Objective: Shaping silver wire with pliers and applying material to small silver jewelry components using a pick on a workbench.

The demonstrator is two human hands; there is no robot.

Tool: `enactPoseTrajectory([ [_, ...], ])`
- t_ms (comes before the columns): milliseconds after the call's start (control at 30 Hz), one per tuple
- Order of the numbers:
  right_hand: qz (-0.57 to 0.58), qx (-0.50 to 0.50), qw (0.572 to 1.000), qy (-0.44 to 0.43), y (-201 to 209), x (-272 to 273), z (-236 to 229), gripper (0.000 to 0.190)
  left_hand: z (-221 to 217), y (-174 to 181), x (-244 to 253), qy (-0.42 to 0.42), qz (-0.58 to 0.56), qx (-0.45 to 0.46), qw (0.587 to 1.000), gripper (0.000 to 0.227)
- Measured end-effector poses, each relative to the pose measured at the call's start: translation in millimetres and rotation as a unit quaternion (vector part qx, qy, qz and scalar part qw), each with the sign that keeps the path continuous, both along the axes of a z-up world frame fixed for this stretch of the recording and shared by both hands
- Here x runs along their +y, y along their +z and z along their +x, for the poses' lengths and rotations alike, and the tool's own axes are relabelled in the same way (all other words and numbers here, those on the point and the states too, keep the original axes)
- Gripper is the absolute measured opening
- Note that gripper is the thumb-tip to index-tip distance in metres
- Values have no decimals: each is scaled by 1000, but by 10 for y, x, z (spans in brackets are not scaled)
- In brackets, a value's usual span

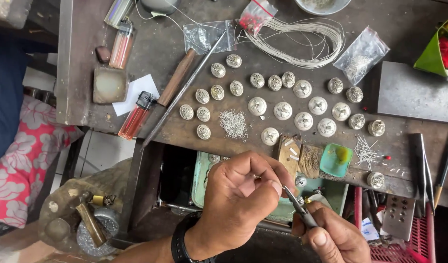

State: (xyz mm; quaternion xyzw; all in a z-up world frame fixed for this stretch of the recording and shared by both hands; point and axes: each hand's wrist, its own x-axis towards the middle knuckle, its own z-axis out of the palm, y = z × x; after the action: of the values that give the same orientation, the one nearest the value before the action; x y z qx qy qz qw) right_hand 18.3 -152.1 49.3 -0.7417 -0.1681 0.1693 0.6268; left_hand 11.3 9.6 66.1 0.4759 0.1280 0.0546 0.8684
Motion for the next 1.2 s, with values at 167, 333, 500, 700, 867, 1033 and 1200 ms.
enactPoseTrajectory([
  [167,24,12,1000,-2,-22,19,-10,42,5,2,9,6,0,0,1000,11],
  [333,21,8,1000,7,-41,8,-8,42,1,-20,8,8,-5,2,1000,10],
  [500,23,17,1000,-4,-22,18,-21,40,1,-35,0,11,-8,-6,1000,10],
  [700,29,27,999,1,-25,7,-14,39,1,-34,0,12,-8,-10,1000,9],
  [867,15,26,1000,-1,-25,3,-20,40,-2,-31,4,12,-3,-5,1000,9],
  [1033,18,26,999,-9,-32,9,-24,39,4,-34,-7,17,7,-3,1000,9],
  [1200,21,32,999,-9,-37,4,-32,39,-1,-35,-6,16,0,-7,1000,10],
])
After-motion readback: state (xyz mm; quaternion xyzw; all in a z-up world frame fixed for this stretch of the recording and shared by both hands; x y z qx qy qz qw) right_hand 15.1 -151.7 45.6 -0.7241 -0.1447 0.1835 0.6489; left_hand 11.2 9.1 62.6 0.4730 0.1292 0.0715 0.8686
